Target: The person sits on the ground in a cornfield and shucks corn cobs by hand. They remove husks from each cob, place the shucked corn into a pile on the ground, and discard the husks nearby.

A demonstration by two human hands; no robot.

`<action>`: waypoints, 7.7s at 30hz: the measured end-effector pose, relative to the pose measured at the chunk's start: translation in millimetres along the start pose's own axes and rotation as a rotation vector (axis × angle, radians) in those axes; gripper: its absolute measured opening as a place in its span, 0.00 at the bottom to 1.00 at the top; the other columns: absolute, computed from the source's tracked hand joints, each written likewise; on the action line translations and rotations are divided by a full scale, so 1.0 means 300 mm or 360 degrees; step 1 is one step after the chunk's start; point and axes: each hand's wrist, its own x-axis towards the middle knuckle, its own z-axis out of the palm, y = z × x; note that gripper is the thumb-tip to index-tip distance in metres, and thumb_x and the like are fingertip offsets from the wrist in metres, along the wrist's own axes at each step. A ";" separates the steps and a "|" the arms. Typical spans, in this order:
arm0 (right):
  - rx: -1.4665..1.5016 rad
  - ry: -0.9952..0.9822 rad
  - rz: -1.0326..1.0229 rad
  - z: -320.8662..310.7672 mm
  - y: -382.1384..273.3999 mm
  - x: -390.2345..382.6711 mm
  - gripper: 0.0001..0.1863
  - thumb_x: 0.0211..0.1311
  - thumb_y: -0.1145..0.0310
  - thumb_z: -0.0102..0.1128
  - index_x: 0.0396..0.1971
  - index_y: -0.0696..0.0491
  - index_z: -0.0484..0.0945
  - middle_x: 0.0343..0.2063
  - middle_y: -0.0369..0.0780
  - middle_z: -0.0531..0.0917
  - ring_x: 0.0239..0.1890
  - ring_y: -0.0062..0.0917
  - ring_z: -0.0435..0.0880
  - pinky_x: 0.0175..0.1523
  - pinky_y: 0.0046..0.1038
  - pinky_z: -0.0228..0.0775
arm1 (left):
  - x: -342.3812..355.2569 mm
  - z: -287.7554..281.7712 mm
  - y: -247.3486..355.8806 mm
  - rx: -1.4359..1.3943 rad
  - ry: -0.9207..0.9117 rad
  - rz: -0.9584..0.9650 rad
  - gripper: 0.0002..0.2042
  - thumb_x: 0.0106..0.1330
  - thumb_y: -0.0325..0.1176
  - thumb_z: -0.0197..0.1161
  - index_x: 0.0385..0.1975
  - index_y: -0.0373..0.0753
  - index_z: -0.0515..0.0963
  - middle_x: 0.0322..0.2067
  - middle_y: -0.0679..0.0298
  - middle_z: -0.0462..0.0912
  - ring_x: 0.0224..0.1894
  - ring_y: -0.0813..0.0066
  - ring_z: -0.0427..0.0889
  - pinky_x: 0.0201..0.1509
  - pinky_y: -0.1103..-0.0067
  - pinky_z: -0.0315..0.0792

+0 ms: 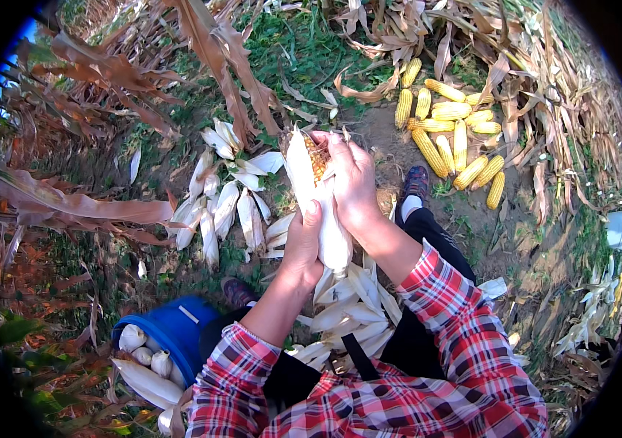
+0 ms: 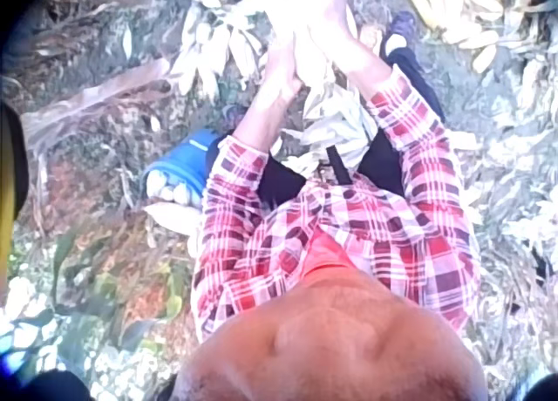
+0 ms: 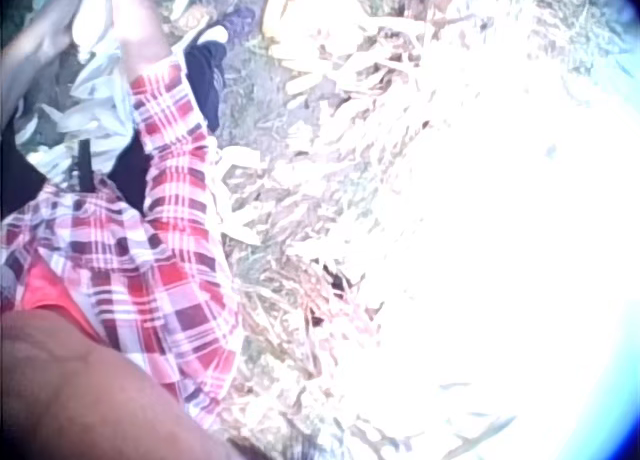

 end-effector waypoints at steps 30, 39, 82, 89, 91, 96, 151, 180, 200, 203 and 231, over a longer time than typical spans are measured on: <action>-0.1187 -0.1108 0.0467 -0.182 0.138 -0.131 0.27 0.59 0.50 0.59 0.45 0.60 0.71 0.35 0.44 0.79 0.39 0.27 0.78 0.46 0.30 0.69 | 0.037 -0.140 0.299 0.0305 0.0568 0.0678 0.30 0.63 0.52 0.59 0.53 0.33 0.66 0.44 0.61 0.75 0.46 0.73 0.74 0.51 0.75 0.69; -0.0348 -0.0998 0.0620 -0.124 0.175 -0.155 0.47 0.55 0.52 0.65 0.65 0.58 0.47 0.59 0.44 0.64 0.63 0.29 0.60 0.66 0.31 0.53 | 0.053 -0.091 0.116 0.0312 0.0397 0.0292 0.22 0.70 0.46 0.50 0.52 0.33 0.67 0.44 0.60 0.77 0.43 0.73 0.77 0.48 0.75 0.73; -0.0513 -0.0758 0.0533 -0.118 0.193 -0.157 0.46 0.49 0.52 0.69 0.60 0.61 0.55 0.52 0.46 0.71 0.56 0.28 0.70 0.60 0.28 0.60 | 0.110 -0.108 0.136 0.0166 0.0805 0.0380 0.16 0.73 0.37 0.45 0.46 0.27 0.68 0.40 0.54 0.77 0.39 0.66 0.79 0.42 0.71 0.76; -0.0535 -0.0422 0.0256 -0.128 0.137 -0.072 0.26 0.50 0.60 0.68 0.46 0.58 0.72 0.38 0.38 0.81 0.40 0.22 0.80 0.48 0.25 0.70 | 0.091 -0.146 0.198 0.0160 0.0768 0.0555 0.13 0.72 0.39 0.47 0.30 0.36 0.73 0.22 0.69 0.70 0.24 0.81 0.65 0.28 0.81 0.65; -0.0234 -0.0073 0.0620 -0.199 0.067 -0.030 0.21 0.56 0.59 0.63 0.46 0.55 0.72 0.41 0.38 0.80 0.44 0.24 0.79 0.48 0.32 0.72 | 0.093 -0.229 0.275 0.0064 0.0872 0.0668 0.14 0.72 0.38 0.45 0.29 0.36 0.72 0.20 0.71 0.65 0.22 0.82 0.63 0.27 0.81 0.64; 0.0304 0.0149 0.0495 -0.302 -0.016 0.085 0.18 0.59 0.62 0.60 0.47 0.53 0.72 0.45 0.38 0.78 0.49 0.25 0.77 0.50 0.41 0.74 | 0.092 -0.365 0.302 -0.0046 0.0941 0.0786 0.11 0.72 0.35 0.45 0.32 0.35 0.70 0.23 0.71 0.66 0.23 0.83 0.62 0.29 0.82 0.64; 0.0036 -0.0598 0.0478 -0.012 0.010 -0.091 0.11 0.68 0.66 0.49 0.29 0.56 0.75 0.16 0.31 0.70 0.20 0.16 0.68 0.34 0.23 0.64 | -0.028 -0.137 0.080 0.0647 -0.0005 -0.0114 0.20 0.53 0.24 0.65 0.46 0.35 0.70 0.38 0.63 0.77 0.39 0.75 0.79 0.43 0.77 0.74; -0.1253 -0.0681 -0.0367 -0.046 0.006 -0.045 0.08 0.59 0.71 0.54 0.32 0.61 0.75 0.23 0.45 0.78 0.26 0.34 0.77 0.36 0.28 0.69 | 0.024 -0.083 0.035 0.1320 -0.0084 0.0040 0.14 0.56 0.30 0.64 0.39 0.30 0.74 0.33 0.62 0.79 0.34 0.79 0.77 0.37 0.79 0.71; 0.0353 -0.0262 0.0100 -0.163 -0.154 0.098 0.14 0.68 0.58 0.48 0.31 0.54 0.68 0.21 0.31 0.69 0.19 0.11 0.65 0.23 0.14 0.58 | -0.021 -0.143 0.081 0.0743 0.0019 0.0077 0.19 0.53 0.26 0.66 0.45 0.33 0.71 0.34 0.65 0.78 0.34 0.78 0.79 0.39 0.79 0.74; -0.0236 -0.0591 0.0359 -0.128 -0.062 0.031 0.30 0.55 0.46 0.63 0.44 0.57 0.70 0.32 0.34 0.76 0.31 0.15 0.73 0.36 0.19 0.67 | -0.031 -0.115 0.106 0.0721 0.0020 0.0151 0.19 0.53 0.26 0.66 0.45 0.34 0.71 0.35 0.67 0.78 0.34 0.79 0.78 0.40 0.80 0.74; 0.0870 0.0315 0.0701 0.004 -0.035 0.019 0.12 0.71 0.63 0.40 0.28 0.54 0.63 0.16 0.32 0.64 0.18 0.21 0.64 0.28 0.28 0.61 | 0.008 -0.019 0.033 0.0608 -0.0302 -0.0036 0.20 0.51 0.28 0.66 0.44 0.32 0.71 0.33 0.68 0.75 0.36 0.79 0.76 0.42 0.81 0.72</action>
